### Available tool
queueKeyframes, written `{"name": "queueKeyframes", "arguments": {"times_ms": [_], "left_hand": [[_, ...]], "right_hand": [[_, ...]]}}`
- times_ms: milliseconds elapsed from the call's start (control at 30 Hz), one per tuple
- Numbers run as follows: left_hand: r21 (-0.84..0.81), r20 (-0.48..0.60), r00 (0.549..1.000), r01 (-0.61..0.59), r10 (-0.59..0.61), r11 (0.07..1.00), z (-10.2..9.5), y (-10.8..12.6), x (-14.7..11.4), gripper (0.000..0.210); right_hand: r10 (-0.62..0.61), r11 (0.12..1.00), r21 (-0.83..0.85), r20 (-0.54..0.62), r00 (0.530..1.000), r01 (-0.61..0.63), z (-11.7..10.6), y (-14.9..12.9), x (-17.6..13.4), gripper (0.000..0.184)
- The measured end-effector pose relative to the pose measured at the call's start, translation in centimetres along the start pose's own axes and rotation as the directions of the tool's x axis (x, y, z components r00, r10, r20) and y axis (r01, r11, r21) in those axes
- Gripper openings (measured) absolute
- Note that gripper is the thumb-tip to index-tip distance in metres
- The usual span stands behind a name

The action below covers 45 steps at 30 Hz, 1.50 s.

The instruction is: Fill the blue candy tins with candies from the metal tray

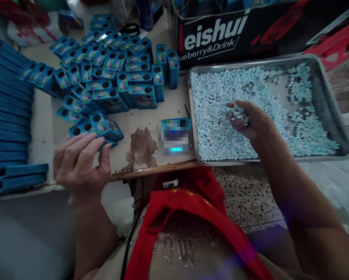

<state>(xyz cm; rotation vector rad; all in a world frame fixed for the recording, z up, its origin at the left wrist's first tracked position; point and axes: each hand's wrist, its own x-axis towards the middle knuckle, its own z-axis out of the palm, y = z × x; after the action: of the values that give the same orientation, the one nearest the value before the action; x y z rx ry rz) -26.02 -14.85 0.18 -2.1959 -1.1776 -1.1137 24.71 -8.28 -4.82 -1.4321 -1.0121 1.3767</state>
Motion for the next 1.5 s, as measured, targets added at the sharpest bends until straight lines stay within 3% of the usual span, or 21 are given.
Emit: {"name": "queueKeyframes", "arguments": {"times_ms": [133,200,333,467,600,700,767,867,933,1033,1167,1300,1500], "left_hand": [[-0.161,0.134,0.986,0.118,-0.097,0.980,2.5,2.5,1.3,0.035],[-0.203,0.180,0.978,0.144,-0.108,0.969,3.8,3.2,1.6,0.036],[-0.247,0.213,0.972,0.150,-0.098,0.957,5.0,3.8,1.4,0.038],[-0.373,0.269,0.950,0.257,-0.162,0.892,5.8,4.9,0.7,0.038],[-0.529,0.323,0.893,0.444,-0.313,0.723,9.2,6.7,0.6,0.062],[-0.572,0.431,0.859,0.496,-0.275,0.653,12.3,8.0,2.0,0.062],[-0.583,0.477,0.850,0.496,-0.223,0.644,13.4,8.7,3.6,0.045],[-0.619,0.411,0.896,0.409,-0.167,0.671,13.6,9.8,6.7,0.028],[-0.626,0.358,0.921,0.357,-0.151,0.694,13.3,10.6,8.7,0.037],[-0.618,0.351,0.925,0.344,-0.143,0.707,13.3,12.2,10.8,0.061],[-0.620,0.374,0.919,0.346,-0.123,0.704,14.5,14.4,11.9,0.057],[-0.630,0.397,0.908,0.376,-0.135,0.680,16.1,16.0,11.8,0.058],[-0.661,0.407,0.898,0.415,-0.166,0.625,18.1,17.3,11.2,0.058]], "right_hand": [[0.103,0.936,0.335,0.029,0.994,-0.107,0.6,-0.1,-1.4,0.034],[0.124,0.898,0.425,0.007,0.992,-0.115,1.3,-0.1,-1.9,0.036],[0.100,0.922,0.379,-0.030,0.995,-0.081,2.6,-0.1,-2.5,0.055],[0.057,0.930,0.365,-0.028,0.998,-0.043,3.0,0.2,-2.2,0.046],[0.094,0.902,0.424,-0.021,0.995,-0.076,3.9,0.1,-1.4,0.041],[0.032,0.881,0.473,-0.009,0.999,-0.024,5.4,0.1,-0.9,0.038],[-0.065,0.873,0.483,-0.024,0.998,0.068,6.5,-0.2,-0.8,0.035],[-0.205,0.867,0.449,-0.071,0.976,0.215,7.9,-1.9,-0.7,0.036],[-0.264,0.860,0.424,-0.106,0.959,0.283,8.5,-3.9,-0.7,0.041],[-0.337,0.842,0.384,-0.172,0.926,0.378,9.3,-6.8,-0.5,0.044],[-0.408,0.817,0.338,-0.235,0.882,0.468,10.0,-8.5,-0.3,0.042],[-0.385,0.803,0.362,-0.292,0.876,0.474,9.5,-8.2,-0.6,0.040],[-0.274,0.917,0.224,-0.249,0.929,0.331,8.2,-8.3,-1.4,0.047]]}}
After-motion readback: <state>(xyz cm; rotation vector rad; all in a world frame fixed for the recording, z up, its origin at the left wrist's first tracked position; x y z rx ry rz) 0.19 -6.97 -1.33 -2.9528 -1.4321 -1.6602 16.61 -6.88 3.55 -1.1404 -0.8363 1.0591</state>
